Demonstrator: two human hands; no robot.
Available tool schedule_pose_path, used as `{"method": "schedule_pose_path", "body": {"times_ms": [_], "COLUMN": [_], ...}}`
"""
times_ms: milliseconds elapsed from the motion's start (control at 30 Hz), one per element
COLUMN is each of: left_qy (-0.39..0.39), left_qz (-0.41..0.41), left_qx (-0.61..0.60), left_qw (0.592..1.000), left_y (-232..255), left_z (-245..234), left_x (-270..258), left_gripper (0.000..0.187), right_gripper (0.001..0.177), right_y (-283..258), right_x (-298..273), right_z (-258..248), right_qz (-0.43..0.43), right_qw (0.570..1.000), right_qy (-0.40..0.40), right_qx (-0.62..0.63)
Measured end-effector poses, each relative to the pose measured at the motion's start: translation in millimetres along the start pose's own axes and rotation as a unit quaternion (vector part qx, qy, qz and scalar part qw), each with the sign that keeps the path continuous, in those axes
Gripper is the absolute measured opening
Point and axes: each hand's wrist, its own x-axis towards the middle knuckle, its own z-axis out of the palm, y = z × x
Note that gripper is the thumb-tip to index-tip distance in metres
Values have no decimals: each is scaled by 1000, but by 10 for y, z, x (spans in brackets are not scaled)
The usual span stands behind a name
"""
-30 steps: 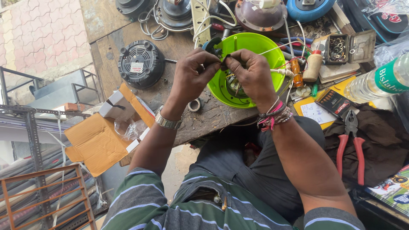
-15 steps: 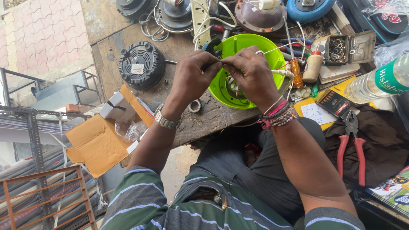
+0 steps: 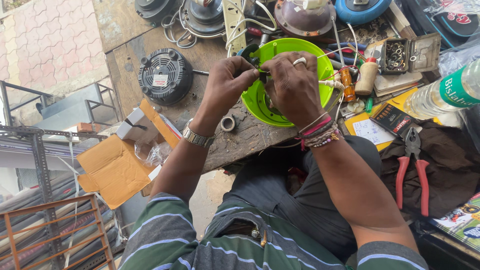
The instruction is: The person repairs a ceiling fan motor assembly by hand, using pliers and a screwdriver to strip, twist, and connect wires within the green housing. They also use electrical tape to insulate connections and adjust components inside the motor.
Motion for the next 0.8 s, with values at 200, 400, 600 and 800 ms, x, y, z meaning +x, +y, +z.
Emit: {"method": "schedule_pose_path", "body": {"times_ms": [200,400,600,800], "left_qy": [7,27,1,59], "left_qz": [150,20,21,179], "left_qx": [153,87,-12,161], "left_qw": [977,996,1000,969], "left_y": [55,44,-20,73], "left_z": [-74,5,44,130], "left_x": [-81,-105,-82,-167], "left_gripper": [13,16,16,13], "right_gripper": [19,26,13,12], "right_y": [68,118,132,134], "right_x": [26,39,-1,-23], "right_z": [10,-46,27,98], "right_qz": [149,115,108,368], "right_qw": [934,950,950,782], "right_qy": [-22,-18,22,-13], "right_qx": [323,291,291,503]}}
